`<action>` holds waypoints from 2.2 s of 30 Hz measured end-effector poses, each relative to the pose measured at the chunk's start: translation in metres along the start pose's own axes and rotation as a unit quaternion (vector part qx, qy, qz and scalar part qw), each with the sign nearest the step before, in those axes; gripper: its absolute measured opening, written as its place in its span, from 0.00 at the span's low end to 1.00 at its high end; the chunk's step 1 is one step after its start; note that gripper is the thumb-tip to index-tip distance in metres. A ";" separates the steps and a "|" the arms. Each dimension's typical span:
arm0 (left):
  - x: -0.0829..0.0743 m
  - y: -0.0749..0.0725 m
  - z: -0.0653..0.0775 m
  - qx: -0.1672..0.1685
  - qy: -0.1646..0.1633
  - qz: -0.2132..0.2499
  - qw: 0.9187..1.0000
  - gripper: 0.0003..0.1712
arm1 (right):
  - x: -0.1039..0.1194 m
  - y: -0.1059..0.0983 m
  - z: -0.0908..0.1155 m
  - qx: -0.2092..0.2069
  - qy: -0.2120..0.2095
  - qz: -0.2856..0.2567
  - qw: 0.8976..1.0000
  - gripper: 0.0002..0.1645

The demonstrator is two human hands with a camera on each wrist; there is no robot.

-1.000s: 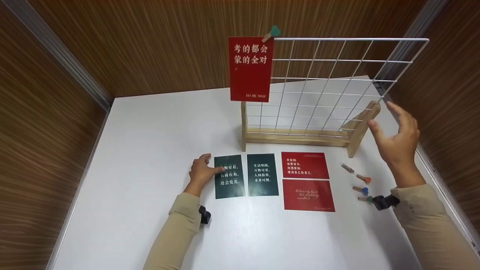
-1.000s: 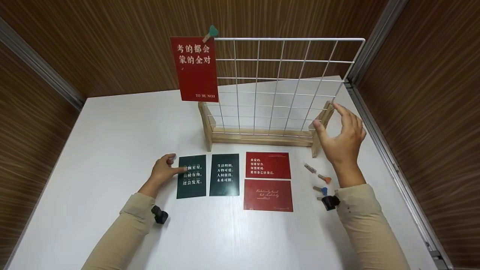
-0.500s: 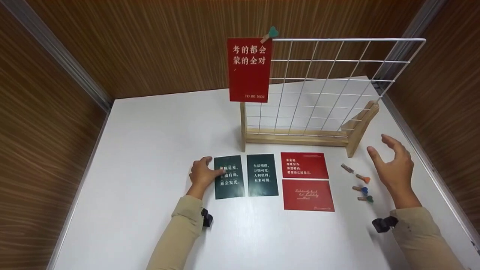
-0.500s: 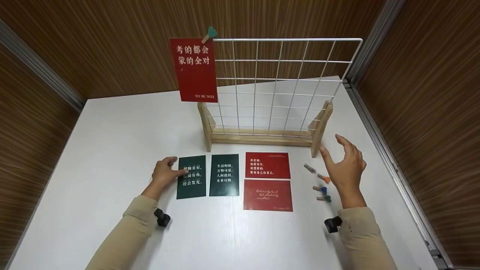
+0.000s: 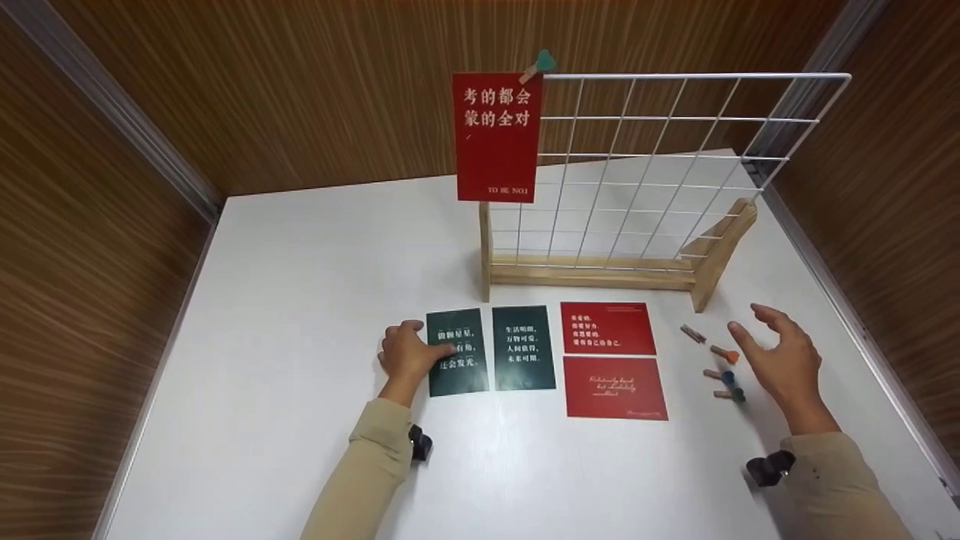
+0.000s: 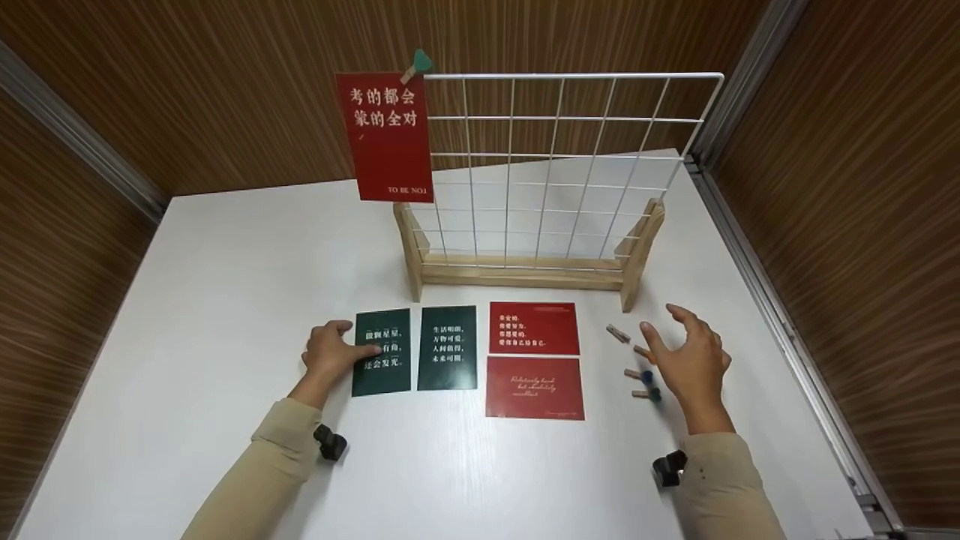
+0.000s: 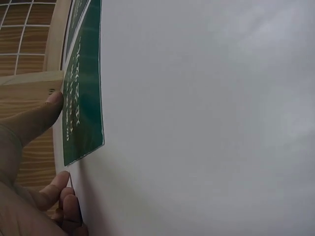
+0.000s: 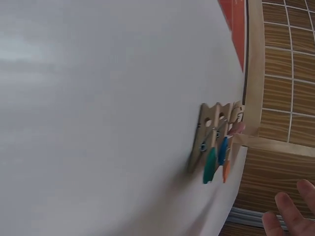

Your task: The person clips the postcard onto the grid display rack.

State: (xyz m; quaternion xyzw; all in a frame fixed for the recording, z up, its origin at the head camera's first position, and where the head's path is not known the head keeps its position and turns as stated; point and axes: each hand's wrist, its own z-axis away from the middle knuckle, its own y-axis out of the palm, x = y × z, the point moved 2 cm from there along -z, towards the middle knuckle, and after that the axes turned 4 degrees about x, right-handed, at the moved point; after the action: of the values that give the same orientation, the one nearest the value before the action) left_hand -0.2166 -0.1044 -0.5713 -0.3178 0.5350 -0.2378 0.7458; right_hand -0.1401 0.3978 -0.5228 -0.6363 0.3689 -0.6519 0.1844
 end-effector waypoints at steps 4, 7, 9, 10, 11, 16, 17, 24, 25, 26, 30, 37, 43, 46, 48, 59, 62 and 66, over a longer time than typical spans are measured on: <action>-0.001 0.003 0.000 -0.005 -0.007 -0.004 1.000 0.42 | -0.007 0.003 0.002 0.028 0.012 0.016 0.999 0.38; 0.000 0.004 0.000 -0.003 -0.009 0.001 1.000 0.42 | -0.011 0.005 0.003 0.055 0.032 0.029 0.998 0.38; 0.000 0.003 -0.001 -0.001 -0.009 0.004 1.000 0.41 | -0.013 0.007 0.004 0.073 0.044 0.038 0.996 0.38; 0.000 0.002 0.000 0.001 -0.008 0.008 1.000 0.41 | -0.014 0.008 0.004 0.080 0.049 0.041 0.995 0.38; 0.000 0.001 0.000 0.003 -0.006 0.011 1.000 0.40 | -0.015 0.009 0.005 0.086 0.053 0.041 0.994 0.38; 0.000 -0.001 0.000 0.011 -0.001 0.030 0.999 0.38 | -0.023 0.011 0.006 0.108 0.052 0.047 0.992 0.35; 0.000 -0.001 0.000 0.012 0.001 0.030 0.999 0.37 | -0.025 0.011 0.006 0.109 0.046 0.050 0.992 0.34; -0.002 -0.002 -0.001 0.009 0.008 0.029 1.000 0.36 | -0.031 0.011 0.007 0.108 0.019 0.062 0.992 0.30; -0.002 -0.002 -0.001 0.009 0.007 0.032 0.999 0.36 | -0.031 0.011 0.007 0.108 0.022 0.061 0.992 0.29; -0.003 -0.002 -0.001 0.009 0.007 0.035 0.999 0.36 | -0.031 0.011 0.007 0.108 0.022 0.064 0.992 0.29; -0.004 -0.002 -0.002 0.011 -0.002 0.052 0.999 0.35 | -0.031 0.010 0.007 0.115 0.040 0.069 0.990 0.28; -0.004 -0.004 -0.004 0.015 -0.006 0.057 0.998 0.36 | -0.029 0.009 0.006 0.117 0.044 0.071 0.990 0.26; -0.002 -0.005 -0.005 0.020 -0.006 0.055 0.998 0.36 | -0.029 0.009 0.006 0.127 0.058 0.067 0.988 0.25; -0.001 -0.006 -0.005 0.025 -0.009 0.051 0.998 0.36 | -0.030 0.009 0.007 0.129 0.060 0.061 0.988 0.26; 0.000 -0.006 -0.005 0.029 -0.012 0.052 0.998 0.35 | -0.030 0.008 0.007 0.125 0.055 0.059 0.989 0.27; 0.000 -0.011 -0.006 0.059 -0.041 0.042 0.997 0.31 | -0.032 0.008 0.007 0.120 0.053 0.053 0.990 0.27; 0.000 -0.012 -0.007 0.064 -0.039 0.042 0.996 0.30 | -0.033 0.009 0.007 0.119 0.056 0.056 0.990 0.27; 0.002 -0.013 -0.007 0.058 -0.024 0.039 0.997 0.30 | -0.034 0.008 0.009 0.124 0.069 0.052 0.989 0.28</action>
State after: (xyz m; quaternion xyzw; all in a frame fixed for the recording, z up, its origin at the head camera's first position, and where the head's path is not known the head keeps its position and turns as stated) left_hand -0.2226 -0.1159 -0.5646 -0.2581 0.5140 -0.2312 0.7847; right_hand -0.1290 0.4148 -0.5529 -0.5422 0.3293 -0.7245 0.2696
